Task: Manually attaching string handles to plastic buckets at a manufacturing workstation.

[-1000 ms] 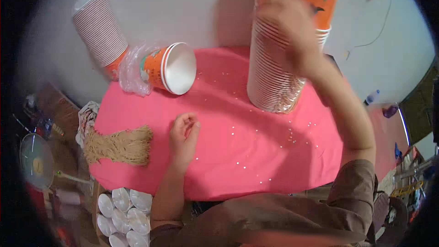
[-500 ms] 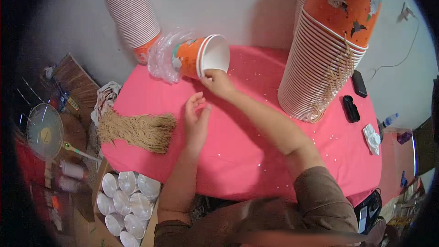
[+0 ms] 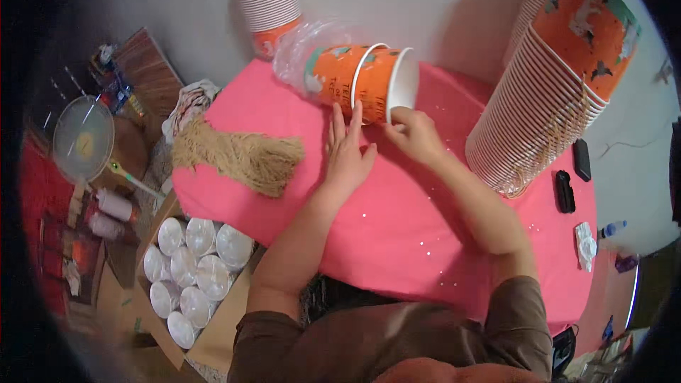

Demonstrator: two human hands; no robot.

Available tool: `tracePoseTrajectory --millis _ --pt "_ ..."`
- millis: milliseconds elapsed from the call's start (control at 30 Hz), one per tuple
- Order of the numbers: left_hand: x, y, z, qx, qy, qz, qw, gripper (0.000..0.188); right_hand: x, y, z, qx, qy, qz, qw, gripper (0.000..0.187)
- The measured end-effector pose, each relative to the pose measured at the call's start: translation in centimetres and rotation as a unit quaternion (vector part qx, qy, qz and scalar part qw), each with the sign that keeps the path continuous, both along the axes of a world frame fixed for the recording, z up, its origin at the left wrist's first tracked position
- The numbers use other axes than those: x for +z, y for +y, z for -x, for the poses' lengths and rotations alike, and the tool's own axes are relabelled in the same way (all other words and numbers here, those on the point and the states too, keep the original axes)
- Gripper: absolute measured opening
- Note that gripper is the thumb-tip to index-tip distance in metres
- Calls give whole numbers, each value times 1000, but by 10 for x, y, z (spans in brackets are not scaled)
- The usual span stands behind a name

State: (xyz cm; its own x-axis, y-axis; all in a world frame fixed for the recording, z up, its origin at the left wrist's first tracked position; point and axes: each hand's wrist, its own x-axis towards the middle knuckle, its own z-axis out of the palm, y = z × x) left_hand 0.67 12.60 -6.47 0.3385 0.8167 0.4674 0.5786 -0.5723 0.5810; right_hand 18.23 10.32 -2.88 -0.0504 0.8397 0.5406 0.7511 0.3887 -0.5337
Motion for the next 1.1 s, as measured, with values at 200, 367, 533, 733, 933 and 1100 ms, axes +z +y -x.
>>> tracePoseTrajectory --millis 200,367,533,733,933,1100 --pt "-13 7 12 -5 -69 -19 997 76 68 -74 -6 -4 -174 -86 981 12" --pt "2 0 21 -34 -92 31 995 38 91 -127 0 4 -172 -97 980 15" --pt "24 -17 37 -74 -84 1 994 26 84 -142 12 43 -213 7 976 20" --pt "40 57 134 103 98 -103 984 16 110 -156 9 86 -213 23 973 37" --pt "31 109 181 163 299 -46 939 20 106 -153 -1 94 -252 60 961 44" --pt "36 111 171 179 284 18 942 21 101 -148 -5 102 -216 24 971 30"
